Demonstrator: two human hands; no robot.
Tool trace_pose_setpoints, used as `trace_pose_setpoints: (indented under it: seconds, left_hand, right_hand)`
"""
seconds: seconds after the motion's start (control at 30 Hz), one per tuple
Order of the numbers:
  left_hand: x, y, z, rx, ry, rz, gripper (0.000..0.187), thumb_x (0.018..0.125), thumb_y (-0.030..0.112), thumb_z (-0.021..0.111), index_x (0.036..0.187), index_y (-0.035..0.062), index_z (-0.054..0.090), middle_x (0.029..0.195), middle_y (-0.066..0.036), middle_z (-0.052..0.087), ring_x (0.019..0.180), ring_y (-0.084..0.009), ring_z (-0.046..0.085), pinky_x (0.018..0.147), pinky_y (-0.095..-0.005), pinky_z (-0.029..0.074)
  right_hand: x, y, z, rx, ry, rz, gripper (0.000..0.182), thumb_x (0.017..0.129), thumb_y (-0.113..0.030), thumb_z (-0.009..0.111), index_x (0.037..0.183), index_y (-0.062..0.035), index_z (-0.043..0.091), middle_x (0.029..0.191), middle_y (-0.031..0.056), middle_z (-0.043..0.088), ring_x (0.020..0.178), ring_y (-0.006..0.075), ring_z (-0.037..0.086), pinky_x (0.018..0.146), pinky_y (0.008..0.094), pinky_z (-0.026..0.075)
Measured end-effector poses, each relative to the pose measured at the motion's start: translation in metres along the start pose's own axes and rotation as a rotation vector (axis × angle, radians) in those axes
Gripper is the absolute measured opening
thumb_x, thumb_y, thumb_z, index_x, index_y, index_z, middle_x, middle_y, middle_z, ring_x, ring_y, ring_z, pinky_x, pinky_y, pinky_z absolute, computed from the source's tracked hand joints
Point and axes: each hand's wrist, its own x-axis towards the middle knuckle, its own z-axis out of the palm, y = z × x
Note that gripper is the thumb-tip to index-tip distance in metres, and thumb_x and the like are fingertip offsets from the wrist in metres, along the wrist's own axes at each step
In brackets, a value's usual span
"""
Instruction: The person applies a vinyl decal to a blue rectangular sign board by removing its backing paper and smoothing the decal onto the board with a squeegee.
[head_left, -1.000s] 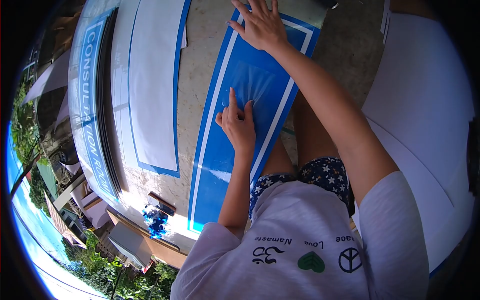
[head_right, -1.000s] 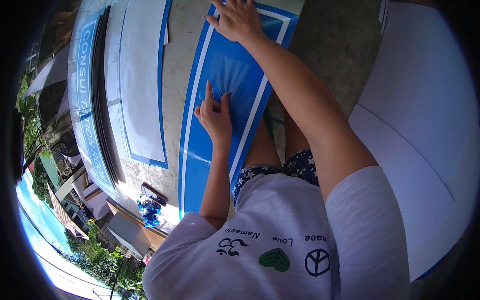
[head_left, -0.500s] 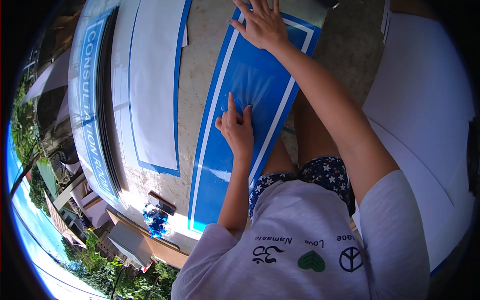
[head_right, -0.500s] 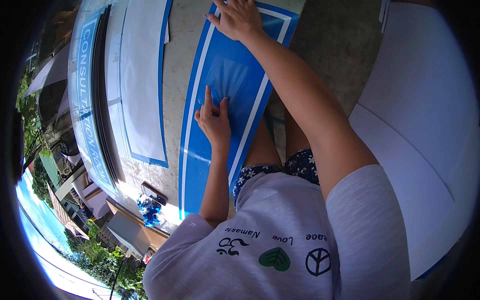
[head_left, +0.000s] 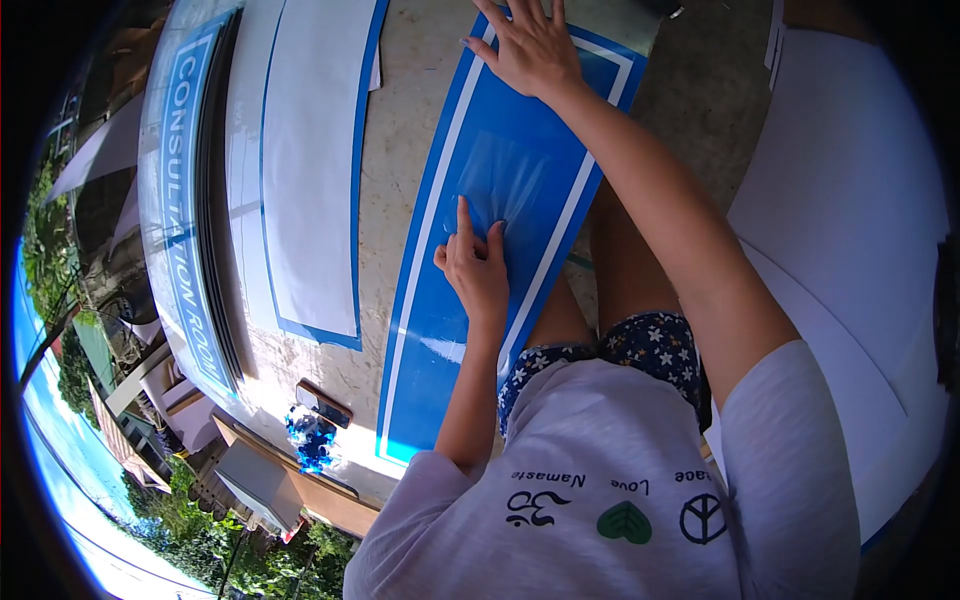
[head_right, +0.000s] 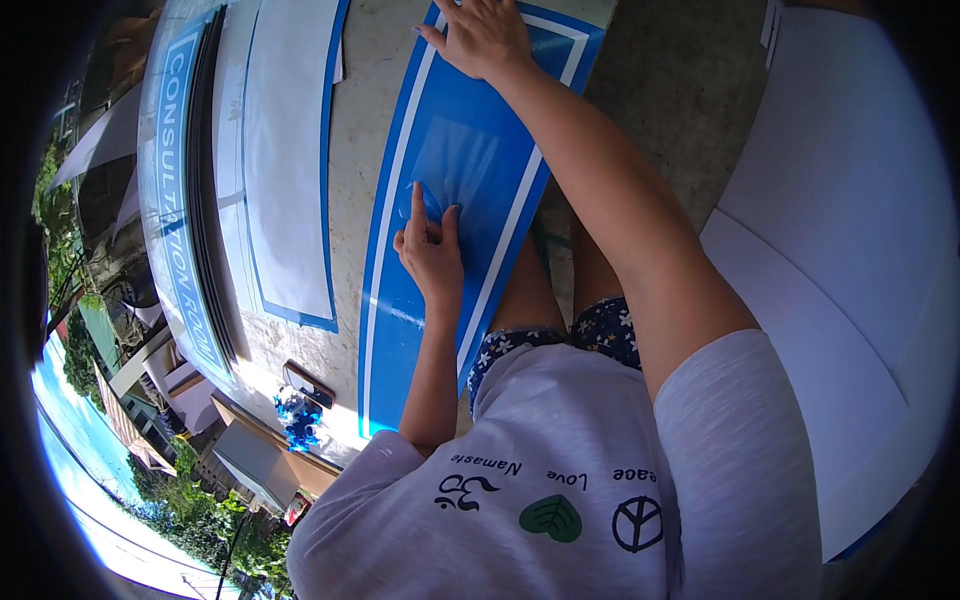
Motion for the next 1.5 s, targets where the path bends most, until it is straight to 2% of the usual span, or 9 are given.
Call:
trace_pose_setpoints:
  seconds: [0.17,0.23,0.57,0.63,1.5]
  left_hand:
    - [-0.004,-0.003,-0.003,0.002,0.002,0.002,0.056,0.083,0.013,0.076,0.135,0.0045,0.056,0.061,0.000,0.038,0.058,-0.0155,0.035,0.082,-0.0301,0.032]
    - [-0.005,-0.006,-0.004,0.040,-0.004,0.011,0.060,0.083,0.012,0.075,0.139,0.0089,0.053,0.060,0.001,0.040,0.057,-0.0123,0.037,0.085,-0.0289,0.035]
    - [-0.015,-0.009,-0.011,0.027,-0.013,-0.014,0.060,0.083,0.011,0.076,0.139,0.0086,0.053,0.059,0.001,0.039,0.056,-0.0125,0.037,0.084,-0.0285,0.035]
    - [-0.016,-0.009,-0.012,0.011,0.001,-0.019,0.055,0.083,0.013,0.076,0.134,0.0051,0.056,0.060,0.000,0.038,0.057,-0.0148,0.035,0.081,-0.0300,0.033]
    - [-0.040,-0.028,-0.028,0.045,-0.011,-0.026,0.057,0.083,0.011,0.075,0.136,0.0056,0.055,0.060,0.000,0.039,0.057,-0.0143,0.036,0.078,-0.0295,0.032]
  right_hand:
    - [0.000,-0.002,-0.004,-0.009,-0.023,0.007,0.063,0.098,-0.049,0.042,0.147,-0.0108,0.034,0.154,0.0185,0.028,0.144,0.0338,0.023,0.119,0.0544,0.009]
    - [0.001,-0.002,-0.005,-0.015,-0.043,0.011,0.064,0.097,-0.049,0.043,0.147,-0.0108,0.034,0.154,0.0182,0.027,0.145,0.0336,0.023,0.119,0.0543,0.009]
    - [0.000,-0.001,-0.003,-0.030,0.006,-0.010,0.064,0.097,-0.050,0.042,0.147,-0.0104,0.035,0.154,0.0182,0.028,0.144,0.0339,0.023,0.119,0.0545,0.009]
    - [0.001,-0.003,-0.010,-0.035,-0.072,0.013,0.063,0.098,-0.051,0.040,0.147,-0.0106,0.034,0.154,0.0186,0.028,0.144,0.0340,0.024,0.119,0.0543,0.009]
    - [0.000,-0.003,-0.006,-0.011,-0.007,0.002,0.064,0.098,-0.050,0.041,0.146,-0.0092,0.036,0.152,0.0201,0.029,0.143,0.0360,0.026,0.119,0.0545,0.012]
